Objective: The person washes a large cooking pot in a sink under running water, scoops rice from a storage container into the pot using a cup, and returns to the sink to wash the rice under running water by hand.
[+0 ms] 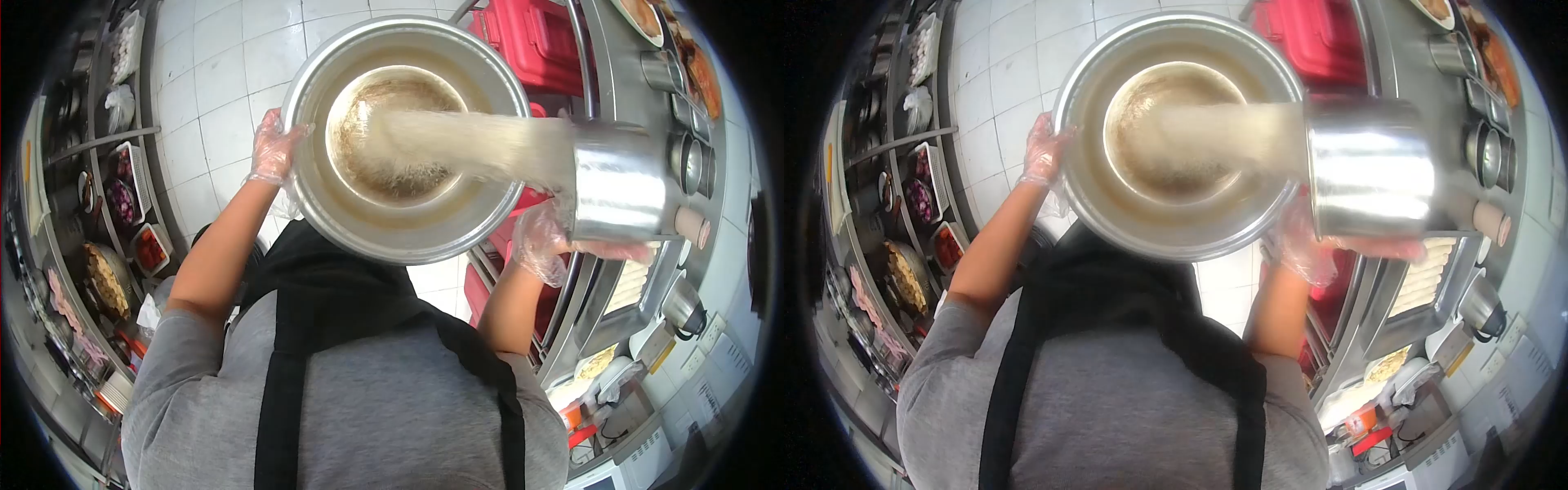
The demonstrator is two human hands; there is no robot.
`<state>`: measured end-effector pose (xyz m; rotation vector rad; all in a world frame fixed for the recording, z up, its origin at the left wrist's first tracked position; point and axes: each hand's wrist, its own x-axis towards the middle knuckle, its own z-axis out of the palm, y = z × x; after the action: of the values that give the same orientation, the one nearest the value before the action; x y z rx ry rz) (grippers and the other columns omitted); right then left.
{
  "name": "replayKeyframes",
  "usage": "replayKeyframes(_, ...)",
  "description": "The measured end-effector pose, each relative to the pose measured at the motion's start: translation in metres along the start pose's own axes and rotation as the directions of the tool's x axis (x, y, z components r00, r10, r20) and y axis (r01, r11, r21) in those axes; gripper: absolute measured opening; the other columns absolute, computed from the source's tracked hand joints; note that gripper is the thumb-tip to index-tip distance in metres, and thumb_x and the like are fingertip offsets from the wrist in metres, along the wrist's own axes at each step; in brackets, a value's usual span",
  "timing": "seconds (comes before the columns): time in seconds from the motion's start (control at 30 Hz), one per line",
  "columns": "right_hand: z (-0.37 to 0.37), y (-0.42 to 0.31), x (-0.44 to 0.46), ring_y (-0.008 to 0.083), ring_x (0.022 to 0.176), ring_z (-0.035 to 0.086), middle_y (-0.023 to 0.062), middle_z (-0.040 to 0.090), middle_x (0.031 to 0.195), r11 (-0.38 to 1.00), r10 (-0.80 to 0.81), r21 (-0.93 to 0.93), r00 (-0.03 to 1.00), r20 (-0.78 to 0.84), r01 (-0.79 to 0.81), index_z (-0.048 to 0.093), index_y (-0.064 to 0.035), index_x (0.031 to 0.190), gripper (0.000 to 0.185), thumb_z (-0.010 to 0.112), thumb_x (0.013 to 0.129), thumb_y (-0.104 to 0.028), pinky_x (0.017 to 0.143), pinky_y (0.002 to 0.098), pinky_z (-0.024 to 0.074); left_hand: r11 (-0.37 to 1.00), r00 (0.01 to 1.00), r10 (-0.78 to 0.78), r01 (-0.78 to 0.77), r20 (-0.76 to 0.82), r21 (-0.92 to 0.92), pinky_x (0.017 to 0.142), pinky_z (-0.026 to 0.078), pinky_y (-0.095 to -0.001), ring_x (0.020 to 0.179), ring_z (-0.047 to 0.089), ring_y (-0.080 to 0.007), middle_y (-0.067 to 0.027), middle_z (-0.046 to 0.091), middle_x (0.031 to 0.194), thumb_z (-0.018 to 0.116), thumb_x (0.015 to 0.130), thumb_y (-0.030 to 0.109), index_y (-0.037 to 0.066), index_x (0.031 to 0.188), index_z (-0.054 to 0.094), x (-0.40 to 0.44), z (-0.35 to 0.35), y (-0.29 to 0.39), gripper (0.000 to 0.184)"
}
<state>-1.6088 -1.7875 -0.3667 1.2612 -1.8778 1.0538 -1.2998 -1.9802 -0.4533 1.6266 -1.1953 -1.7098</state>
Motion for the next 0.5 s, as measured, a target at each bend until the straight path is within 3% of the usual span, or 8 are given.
replayKeyframes(0.07, -0.001, 0.000, 0.003, 0.0376, 0.130, 0.021, 0.0211, 0.013, 0.142, 0.991, 0.074, 0.106, 0.997, 0.016, -0.075, 0.003, -0.0029, 0.141, 0.073, 0.045, 0.089, -0.029, 0.108, 0.0514, 0.0204, 1.000, 1.000, -0.013, 0.013, -0.003, -0.027, 0.064, 0.050, -0.0265, 0.071, 0.058, -0.0125, -0.0073, 0.062, 0.084, 0.065, 0.079, 0.002, 0.005, 0.098, 0.048, 0.007, -0.001, -0.007, 0.026)
replayKeyframes(0.17, 0.005, 0.001, 0.007, 0.0362, 0.127, 0.027, 0.0210, 0.020, 0.139, 0.978, 0.094, 0.183, 0.994, 0.051, -0.102, 0.006, -0.0012, 0.141, 0.071, 0.048, 0.087, -0.022, 0.108, 0.0494, 0.0222, 0.993, 0.999, -0.010, 0.015, -0.038, 0.116, 0.063, 0.050, -0.0265, 0.070, 0.058, -0.0123, -0.0071, 0.062, 0.083, 0.065, 0.079, 0.003, 0.005, 0.098, 0.048, 0.009, -0.002, -0.008, 0.025)
replayKeyframes(0.37, 0.031, 0.004, -0.008, 0.0334, 0.121, 0.039, 0.0210, 0.035, 0.133, 0.968, -0.132, 0.233, 0.977, 0.165, 0.091, 0.013, 0.0022, 0.139, 0.068, 0.052, 0.084, -0.008, 0.108, 0.0453, 0.0258, 0.999, 0.997, -0.014, 0.017, -0.075, 0.041, 0.061, 0.049, -0.0263, 0.069, 0.057, -0.0121, -0.0058, 0.062, 0.082, 0.065, 0.080, 0.004, 0.006, 0.096, 0.048, 0.001, 0.004, 0.002, 0.023)
replayKeyframes(0.43, 0.035, 0.003, -0.020, 0.0324, 0.119, 0.043, 0.0210, 0.040, 0.131, 0.972, -0.137, 0.223, 0.944, 0.302, 0.070, 0.016, 0.0033, 0.138, 0.067, 0.054, 0.083, -0.003, 0.108, 0.0439, 0.0270, 0.998, 0.996, -0.033, 0.037, -0.083, 0.049, 0.062, 0.049, -0.0264, 0.069, 0.058, -0.0122, -0.0060, 0.062, 0.082, 0.065, 0.080, 0.004, 0.005, 0.097, 0.049, 0.003, 0.000, -0.004, 0.023)
replayKeyframes(0.5, 0.037, 0.004, -0.027, 0.0324, 0.107, 0.052, 0.0214, 0.051, 0.118, 0.995, 0.090, -0.016, 0.825, 0.558, -0.098, 0.030, 0.0037, 0.131, 0.057, 0.055, 0.081, -0.009, 0.100, 0.0428, 0.0349, 0.998, 0.995, -0.021, 0.028, -0.099, 0.064, 0.064, 0.049, -0.0266, 0.070, 0.058, -0.0124, -0.0065, 0.062, 0.084, 0.065, 0.081, 0.004, 0.005, 0.099, 0.049, 0.010, -0.012, -0.011, 0.024)
